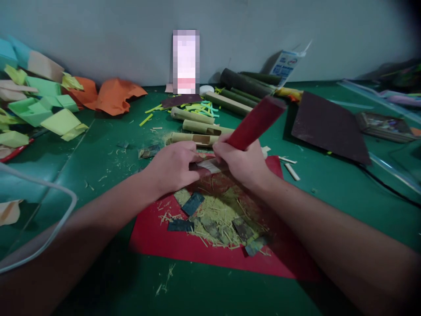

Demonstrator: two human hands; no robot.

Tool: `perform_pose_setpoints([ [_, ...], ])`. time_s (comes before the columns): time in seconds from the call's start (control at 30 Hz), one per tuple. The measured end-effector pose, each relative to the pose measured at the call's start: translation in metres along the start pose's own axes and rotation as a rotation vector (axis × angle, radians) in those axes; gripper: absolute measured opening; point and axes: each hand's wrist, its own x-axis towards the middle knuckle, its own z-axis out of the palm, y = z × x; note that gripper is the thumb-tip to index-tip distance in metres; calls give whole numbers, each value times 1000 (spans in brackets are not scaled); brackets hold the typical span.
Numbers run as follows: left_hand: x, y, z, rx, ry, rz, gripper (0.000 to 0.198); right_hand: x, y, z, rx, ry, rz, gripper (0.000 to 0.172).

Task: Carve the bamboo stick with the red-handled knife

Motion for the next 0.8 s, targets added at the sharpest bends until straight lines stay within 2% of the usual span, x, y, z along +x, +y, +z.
perform_pose_setpoints([
  [0.1, 0, -1, 0, 27, 6, 27, 20, 1, 2, 0, 17, 78, 5, 20],
  [0.6, -1, 0, 4, 79, 9, 44, 24, 2, 7, 3, -31, 45, -75, 17],
  [0.73, -1, 1, 2, 12, 8, 24, 23, 0, 2, 0, 9, -92, -29, 18],
  [0.8, -1, 0, 1, -16, 3, 8, 21, 0, 1, -1, 26, -95, 9, 21],
])
